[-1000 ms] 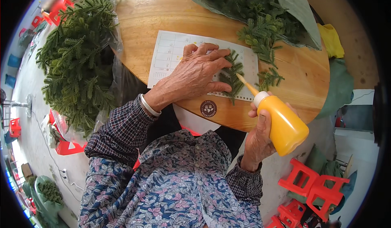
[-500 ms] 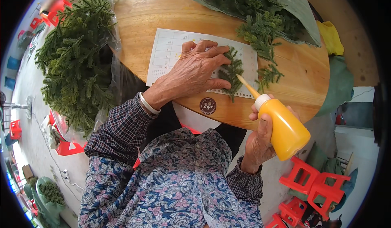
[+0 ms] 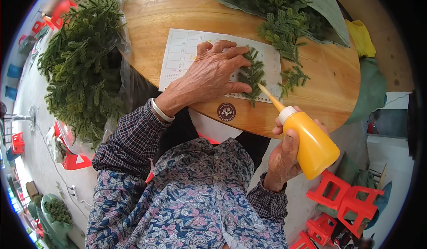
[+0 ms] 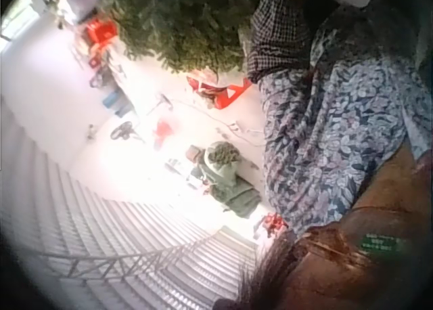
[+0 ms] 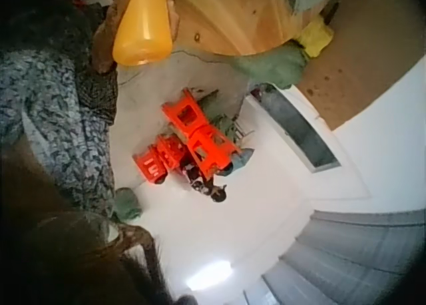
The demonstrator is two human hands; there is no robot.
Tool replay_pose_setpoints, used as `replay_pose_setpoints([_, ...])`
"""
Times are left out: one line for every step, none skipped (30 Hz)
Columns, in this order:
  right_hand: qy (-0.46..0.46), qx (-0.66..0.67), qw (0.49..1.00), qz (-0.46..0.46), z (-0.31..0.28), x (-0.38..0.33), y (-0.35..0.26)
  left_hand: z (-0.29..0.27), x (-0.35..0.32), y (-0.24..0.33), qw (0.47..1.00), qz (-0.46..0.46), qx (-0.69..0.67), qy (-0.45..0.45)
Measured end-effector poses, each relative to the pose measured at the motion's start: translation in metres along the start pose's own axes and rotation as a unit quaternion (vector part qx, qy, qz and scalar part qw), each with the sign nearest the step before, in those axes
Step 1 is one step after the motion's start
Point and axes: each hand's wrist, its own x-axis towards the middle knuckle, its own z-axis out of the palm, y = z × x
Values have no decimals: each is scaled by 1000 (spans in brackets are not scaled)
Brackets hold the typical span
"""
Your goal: Apply adhesive to plant sprigs and place them on a paper template.
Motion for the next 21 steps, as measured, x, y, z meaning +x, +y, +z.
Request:
replay_pose_setpoints([-1,-8,1000,-14,-1,0,1,0,0,0,1000,0,0,-1])
replay_pose_setpoints([-2,-16,999,-27,-2,-1,2,-1,0,0,1000,1,1,-1])
replay_pose_setpoints([-3,-24,999,-41,-3,-1,3,-1,0,0,1000,1,1,-2])
replay_pose_setpoints([-4,-32,998,-55,-4,-2,4,-1,0,0,1000,1,2,-2])
replay_pose_setpoints([-5,-32,998,-55,-6,-2,6,-1,0,0,1000,1,1,-2])
replay_pose_setpoints([-22,-44,997,-66,-10,-2,7,-1,0,0,1000,1,0,-2])
replay_pose_setpoints([-39,-56,995,-76,-14,-1,9,-1,0,0,1000,1,0,-2])
replay_pose_setpoints([-57,-67,992,-87,-18,-1,10,-1,0,0,1000,0,-1,-2])
replay_pose_setpoints([-74,-78,989,-98,-20,-2,11,-1,0,0,1000,0,-1,-1])
replay_pose_setpoints([-74,-79,989,-97,-20,-3,11,-1,0,0,1000,0,-2,-2])
replay_pose_setpoints([-73,-77,990,-97,-21,-3,12,-1,0,0,1000,0,-1,-2])
replay_pose_setpoints([-72,-76,990,-96,-21,-4,12,-1,1,1,1000,0,0,-3])
replay_pose_setpoints([-71,-75,990,-96,-21,-5,12,-1,1,1,1000,-1,1,-3])
replay_pose_setpoints([-70,-73,990,-95,-21,-5,12,-1,1,1,1000,-1,1,-3])
replay_pose_setpoints([-70,-73,990,-95,-21,-6,11,-1,1,1,1000,-1,1,-4])
replay_pose_setpoints([-67,-65,992,-86,-20,-7,9,-1,0,1,1000,-2,1,-4])
replay_pose_setpoints([-64,-56,993,-77,-18,-8,6,-1,0,1,1000,-2,1,-4])
replay_pose_setpoints([-62,-48,995,-68,-17,-9,4,-1,0,1,1000,-2,1,-3])
replay_pose_setpoints([-59,-39,996,-60,-16,-11,3,-1,-1,0,1000,-3,1,-3])
replay_pose_setpoints([-59,-39,996,-59,-16,-11,2,-1,-1,0,1000,-3,1,-4])
replay_pose_setpoints([-54,-31,997,-52,-16,-12,2,0,0,0,1000,-2,2,-3])
